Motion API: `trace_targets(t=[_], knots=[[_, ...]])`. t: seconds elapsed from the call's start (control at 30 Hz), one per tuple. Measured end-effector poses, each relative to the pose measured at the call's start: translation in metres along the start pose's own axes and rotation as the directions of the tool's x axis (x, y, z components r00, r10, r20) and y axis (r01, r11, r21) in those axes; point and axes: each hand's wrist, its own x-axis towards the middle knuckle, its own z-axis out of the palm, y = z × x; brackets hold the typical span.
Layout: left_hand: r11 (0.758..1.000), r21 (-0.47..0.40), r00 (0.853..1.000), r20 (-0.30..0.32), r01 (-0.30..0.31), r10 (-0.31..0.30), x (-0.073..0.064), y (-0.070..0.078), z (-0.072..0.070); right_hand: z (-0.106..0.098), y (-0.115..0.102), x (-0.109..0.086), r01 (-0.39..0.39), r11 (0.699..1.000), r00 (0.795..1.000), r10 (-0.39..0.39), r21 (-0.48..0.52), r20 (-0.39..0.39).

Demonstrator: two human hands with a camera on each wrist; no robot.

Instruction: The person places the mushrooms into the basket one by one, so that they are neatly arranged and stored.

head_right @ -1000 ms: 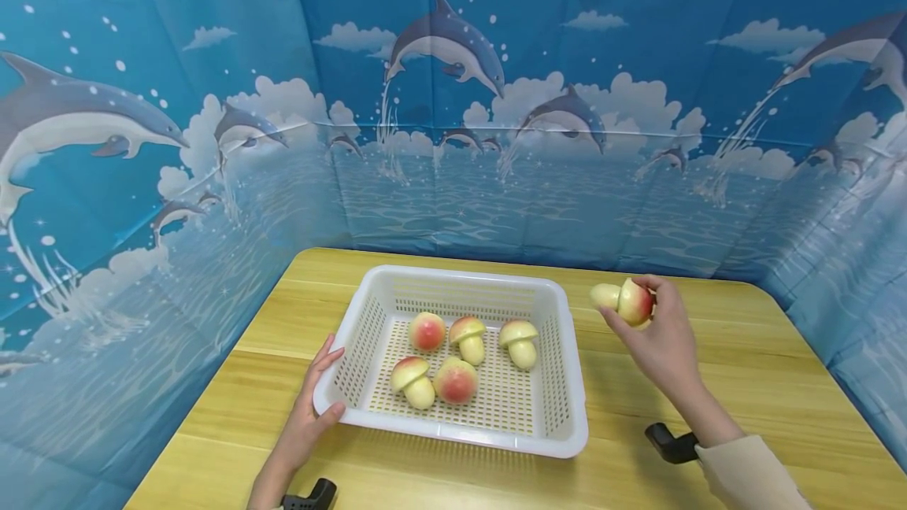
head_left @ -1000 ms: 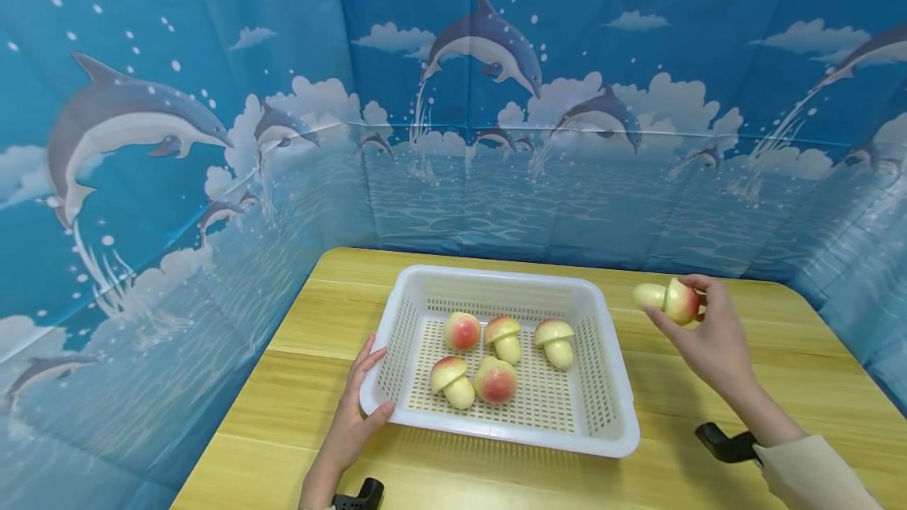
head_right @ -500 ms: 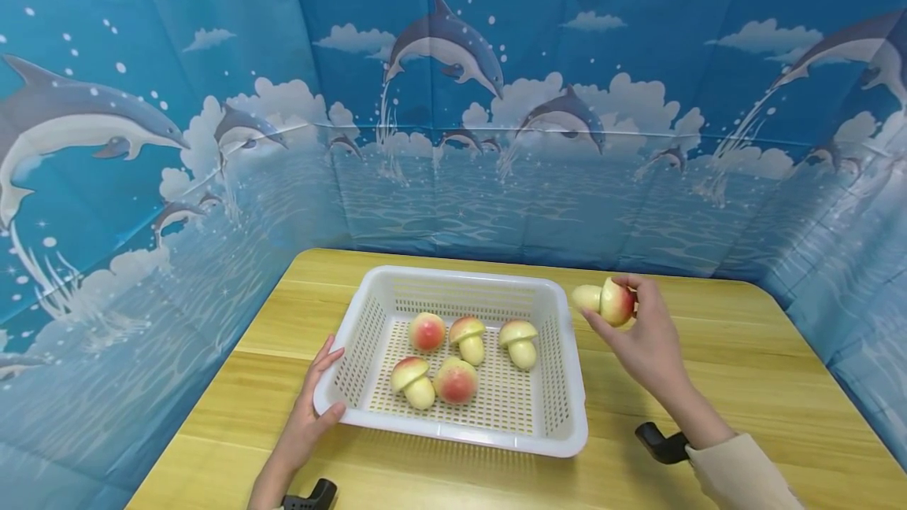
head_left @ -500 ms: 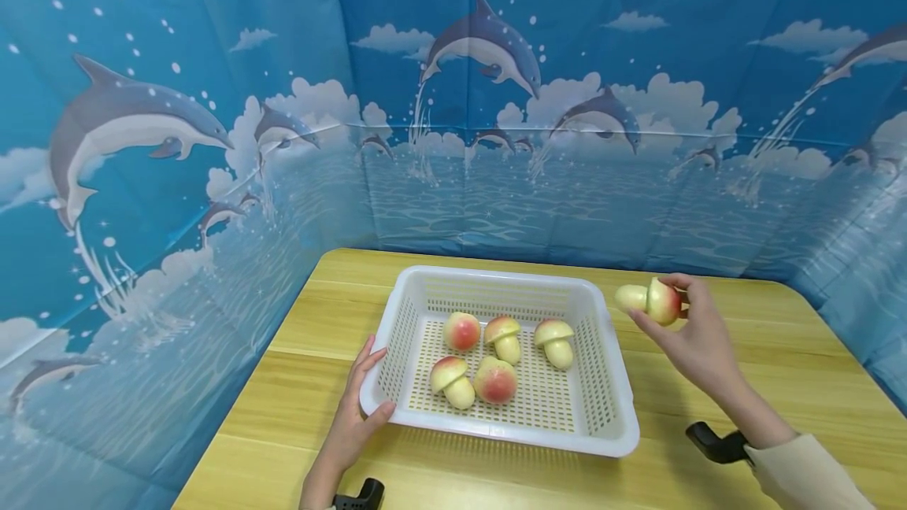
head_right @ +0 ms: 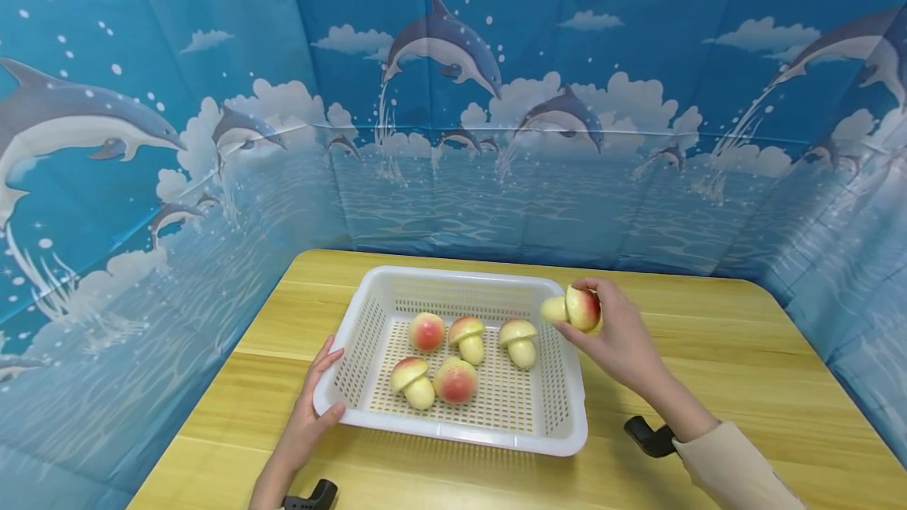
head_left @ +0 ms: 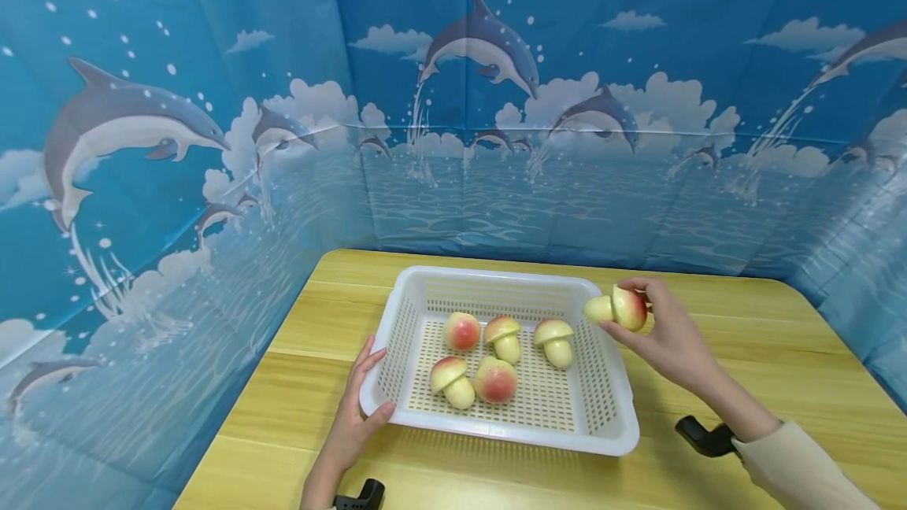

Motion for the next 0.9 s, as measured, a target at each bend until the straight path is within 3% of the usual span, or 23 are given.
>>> trace_targets(t=[0.33,0.63,0.9], knots=[[1.000,-0.011,1.000,0.003,-0.003,0.003,0.000,-0.001,0.000,0.003,-0.015,0.008,0.106,0.994,0.988,-0.100,-0.042,0.116],[1.000,-0.004,1.000,0.002,0.004,-0.004,0.000,-0.002,0.000,0.012,-0.023,0.012,0.083,0.996,0.966,-0.073,-0.030,0.246],[1.000,-0.002,1.000,0.003,0.015,-0.015,-0.001,-0.002,0.000,0.020,-0.026,0.016,0.142,0.988,0.948,-0.116,-0.068,0.296]])
